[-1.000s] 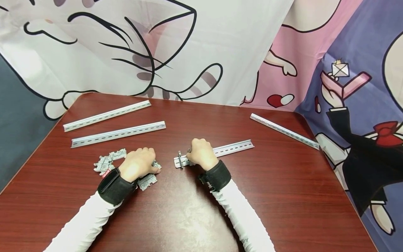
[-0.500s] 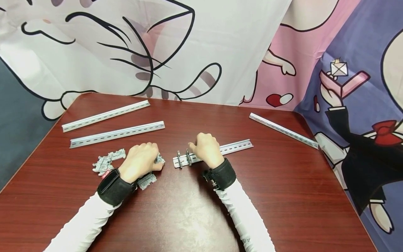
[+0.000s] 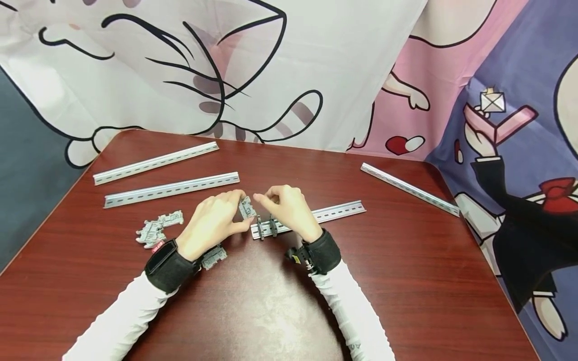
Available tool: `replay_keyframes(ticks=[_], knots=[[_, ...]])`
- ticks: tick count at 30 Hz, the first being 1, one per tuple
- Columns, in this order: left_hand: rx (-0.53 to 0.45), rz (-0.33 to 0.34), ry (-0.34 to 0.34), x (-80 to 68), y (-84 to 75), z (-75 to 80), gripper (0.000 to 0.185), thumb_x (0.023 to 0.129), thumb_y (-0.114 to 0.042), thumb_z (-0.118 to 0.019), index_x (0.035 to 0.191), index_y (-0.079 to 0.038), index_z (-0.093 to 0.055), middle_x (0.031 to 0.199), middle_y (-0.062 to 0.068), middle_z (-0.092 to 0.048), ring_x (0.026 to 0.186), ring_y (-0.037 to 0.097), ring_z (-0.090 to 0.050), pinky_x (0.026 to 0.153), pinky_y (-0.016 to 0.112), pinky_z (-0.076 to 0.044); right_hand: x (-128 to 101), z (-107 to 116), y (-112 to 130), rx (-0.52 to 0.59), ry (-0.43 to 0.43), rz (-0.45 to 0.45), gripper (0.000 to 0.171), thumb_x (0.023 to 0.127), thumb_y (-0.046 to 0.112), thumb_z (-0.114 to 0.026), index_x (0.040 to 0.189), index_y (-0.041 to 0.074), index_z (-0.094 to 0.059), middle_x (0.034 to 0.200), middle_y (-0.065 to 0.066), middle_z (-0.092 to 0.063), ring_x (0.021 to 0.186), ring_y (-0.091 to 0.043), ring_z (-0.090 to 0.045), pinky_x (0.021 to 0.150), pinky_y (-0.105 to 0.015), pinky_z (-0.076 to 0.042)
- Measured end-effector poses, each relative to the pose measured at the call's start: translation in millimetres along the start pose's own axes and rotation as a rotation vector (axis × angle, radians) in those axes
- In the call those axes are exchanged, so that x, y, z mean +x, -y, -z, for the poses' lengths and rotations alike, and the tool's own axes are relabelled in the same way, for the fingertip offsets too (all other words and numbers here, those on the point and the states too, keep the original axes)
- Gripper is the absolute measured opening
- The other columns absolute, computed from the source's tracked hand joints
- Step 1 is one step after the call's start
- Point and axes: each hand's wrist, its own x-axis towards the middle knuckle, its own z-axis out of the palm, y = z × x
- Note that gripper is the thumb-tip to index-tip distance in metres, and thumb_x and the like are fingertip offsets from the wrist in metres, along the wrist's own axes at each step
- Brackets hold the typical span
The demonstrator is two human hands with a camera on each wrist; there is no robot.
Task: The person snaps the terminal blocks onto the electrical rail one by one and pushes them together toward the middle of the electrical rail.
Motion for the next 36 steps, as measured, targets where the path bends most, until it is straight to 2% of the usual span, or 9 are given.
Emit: replay_keyframes(ticks=[4,8,15,18,21,24,30,36], knots=[[-0.023,-0.052,-0.046,4.2,-8.7,-3.1,0.043,0.079,-0.035,-0.073,0.104,-0.004,-0.059,0.081,0.005,-0.064,0.07,0.021,-0.059,0.058,0.031,-0.047,-4.1,2.1,-1.2,0.022,0.054,0.011,0.021,0.09,0.03,-0.067,0.084,0.011,-0.074,0.071,-0.008,-0.069,0.058,-0.008,-0.054,0.06,-0.022,-0.043],[-0.035,-0.093,-0.085,7.1,-16.7,-6.5,0.046,0.078,-0.036,-0.074,0.107,-0.004,-0.058,0.083,0.005,-0.063,0.07,0.02,-0.059,0.058,0.03,-0.046,-7.2,4.7,-4.0,0.051,0.081,0.002,0.014,0.089,0.02,-0.068,0.082,0.009,-0.073,0.075,-0.011,-0.072,0.058,-0.005,-0.056,0.06,-0.021,-0.043],[-0.018,-0.092,-0.078,7.4,-23.3,-11.8,0.062,0.077,-0.041,-0.077,0.119,-0.001,-0.056,0.09,0.007,-0.065,0.075,0.021,-0.063,0.059,0.03,-0.048,-9.8,15.3,-14.8,0.036,0.076,-0.032,0.011,0.087,0.016,-0.067,0.08,0.01,-0.072,0.073,-0.01,-0.071,0.06,-0.008,-0.055,0.058,-0.021,-0.043],[0.002,-0.071,-0.018,5.1,-24.0,-11.9,0.058,0.077,-0.043,-0.077,0.112,0.0,-0.06,0.087,0.008,-0.066,0.076,0.024,-0.064,0.06,0.032,-0.049,-10.9,26.6,-23.0,-0.006,0.064,-0.055,0.012,0.087,0.018,-0.067,0.08,0.01,-0.072,0.071,-0.006,-0.069,0.061,-0.01,-0.055,0.059,-0.023,-0.043],[-0.009,-0.035,0.101,1.4,-23.5,-10.9,0.038,0.079,-0.038,-0.076,0.093,-0.004,-0.064,0.08,0.007,-0.063,0.075,0.026,-0.062,0.062,0.036,-0.048,-11.3,43.2,-34.5,-0.07,0.065,-0.093,0.012,0.087,0.018,-0.067,0.08,0.01,-0.072,0.071,-0.002,-0.067,0.063,-0.011,-0.055,0.059,-0.024,-0.043],[-0.034,-0.022,0.197,-2.5,-22.2,-10.3,0.023,0.079,-0.027,-0.074,0.074,-0.009,-0.061,0.073,0.005,-0.059,0.072,0.027,-0.059,0.06,0.038,-0.045,-12.0,62.4,-49.8,-0.159,0.063,-0.132,0.012,0.085,0.017,-0.067,0.08,0.009,-0.072,0.07,-0.001,-0.067,0.063,-0.011,-0.056,0.059,-0.024,-0.043],[-0.05,-0.049,0.255,-9.3,-20.4,-9.2,0.024,0.074,-0.018,-0.072,0.059,-0.014,-0.054,0.067,0.002,-0.057,0.067,0.025,-0.057,0.057,0.036,-0.042,-17.7,94.4,-80.2,-0.304,0.031,-0.278,0.013,0.083,0.015,-0.067,0.08,0.004,-0.072,0.074,-0.007,-0.069,0.067,-0.017,-0.058,0.059,-0.026,-0.043],[-0.022,-0.045,0.285,-10.9,-20.4,-7.7,0.026,0.074,-0.02,-0.073,0.056,-0.012,-0.055,0.07,0.005,-0.059,0.071,0.028,-0.059,0.06,0.038,-0.043,-20.4,106.0,-96.3,-0.353,0.048,-0.412,0.018,0.085,0.02,-0.067,0.086,0.002,-0.073,0.08,-0.01,-0.069,0.069,-0.021,-0.058,0.059,-0.028,-0.044]])
